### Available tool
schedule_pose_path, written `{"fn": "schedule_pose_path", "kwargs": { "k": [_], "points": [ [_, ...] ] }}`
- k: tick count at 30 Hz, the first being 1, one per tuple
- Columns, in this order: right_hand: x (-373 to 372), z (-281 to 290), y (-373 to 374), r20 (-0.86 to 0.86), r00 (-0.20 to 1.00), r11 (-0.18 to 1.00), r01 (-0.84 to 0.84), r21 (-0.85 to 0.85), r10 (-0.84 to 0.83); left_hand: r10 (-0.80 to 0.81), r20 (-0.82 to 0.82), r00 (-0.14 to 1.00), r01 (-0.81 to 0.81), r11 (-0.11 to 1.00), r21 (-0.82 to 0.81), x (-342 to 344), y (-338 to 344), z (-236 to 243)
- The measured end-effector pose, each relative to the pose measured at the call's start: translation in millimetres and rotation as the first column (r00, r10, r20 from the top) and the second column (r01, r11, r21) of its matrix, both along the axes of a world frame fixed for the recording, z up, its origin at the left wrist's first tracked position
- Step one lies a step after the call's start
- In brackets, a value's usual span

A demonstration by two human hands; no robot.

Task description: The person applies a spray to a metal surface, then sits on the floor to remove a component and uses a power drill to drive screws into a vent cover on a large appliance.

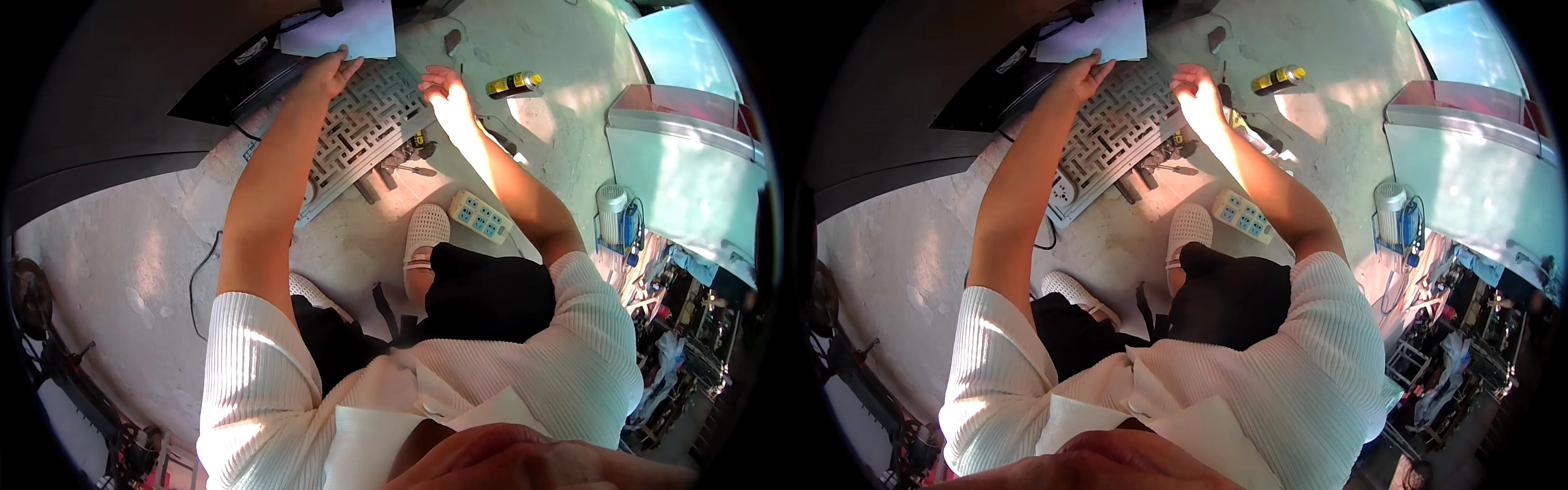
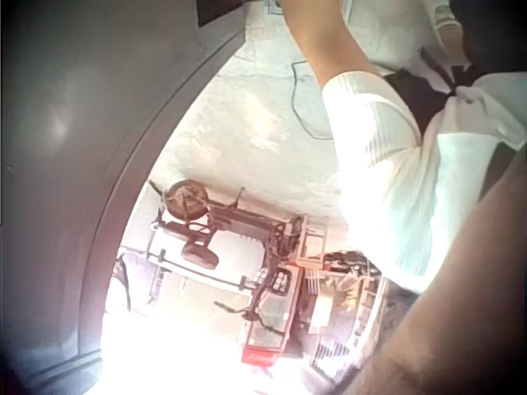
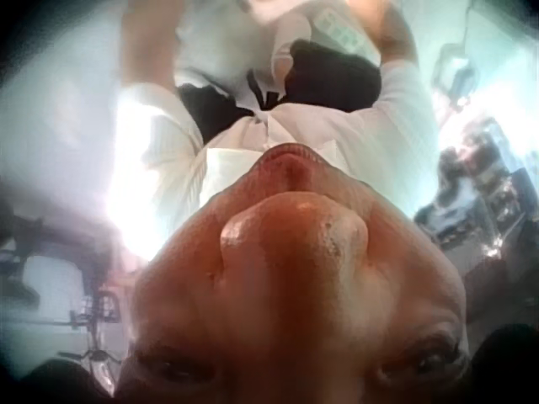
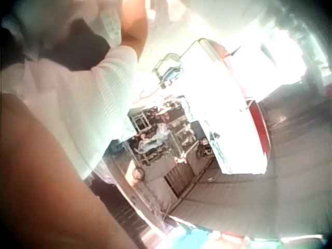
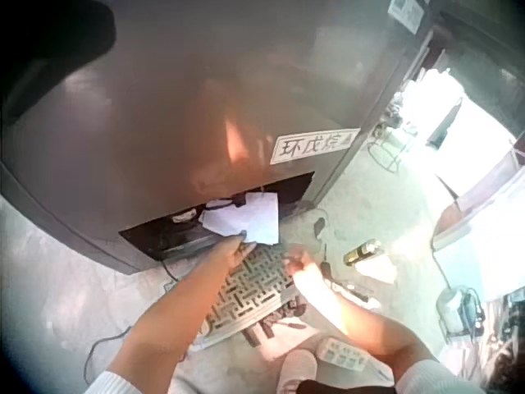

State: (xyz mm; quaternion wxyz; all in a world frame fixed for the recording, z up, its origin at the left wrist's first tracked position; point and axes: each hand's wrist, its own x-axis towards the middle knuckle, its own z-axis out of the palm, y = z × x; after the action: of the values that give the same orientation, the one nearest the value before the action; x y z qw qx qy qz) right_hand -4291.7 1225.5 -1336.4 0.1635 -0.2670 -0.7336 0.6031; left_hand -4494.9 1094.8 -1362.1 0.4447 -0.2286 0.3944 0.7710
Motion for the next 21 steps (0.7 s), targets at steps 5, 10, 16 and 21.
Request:
{"fn": "schedule_pose_path", "kwargs": {
  "k": [5,10,16,21],
  "points": [
    [90,-15,66,-0.198,0.741,0.663,0.665,0.344,-0.641,-0.031,-0.051,0.998,0.031,1.0,0.003,-4,-4,4],
    [106,-22,118,-0.176,0.667,0.534,0.704,0.468,-0.724,-0.057,-0.072,0.996,0.059,0.998,0.037,-6,-4,-2],
    [71,-6,128,-0.145,0.589,0.343,0.635,0.692,-0.795,-0.066,-0.073,0.995,0.066,0.998,0.008,-9,-8,-9],
    [43,0,140,0.061,0.448,0.39,0.693,0.606,-0.892,-0.084,-0.041,0.996,0.086,0.995,0.041,-16,-10,-17]
  ]
}}
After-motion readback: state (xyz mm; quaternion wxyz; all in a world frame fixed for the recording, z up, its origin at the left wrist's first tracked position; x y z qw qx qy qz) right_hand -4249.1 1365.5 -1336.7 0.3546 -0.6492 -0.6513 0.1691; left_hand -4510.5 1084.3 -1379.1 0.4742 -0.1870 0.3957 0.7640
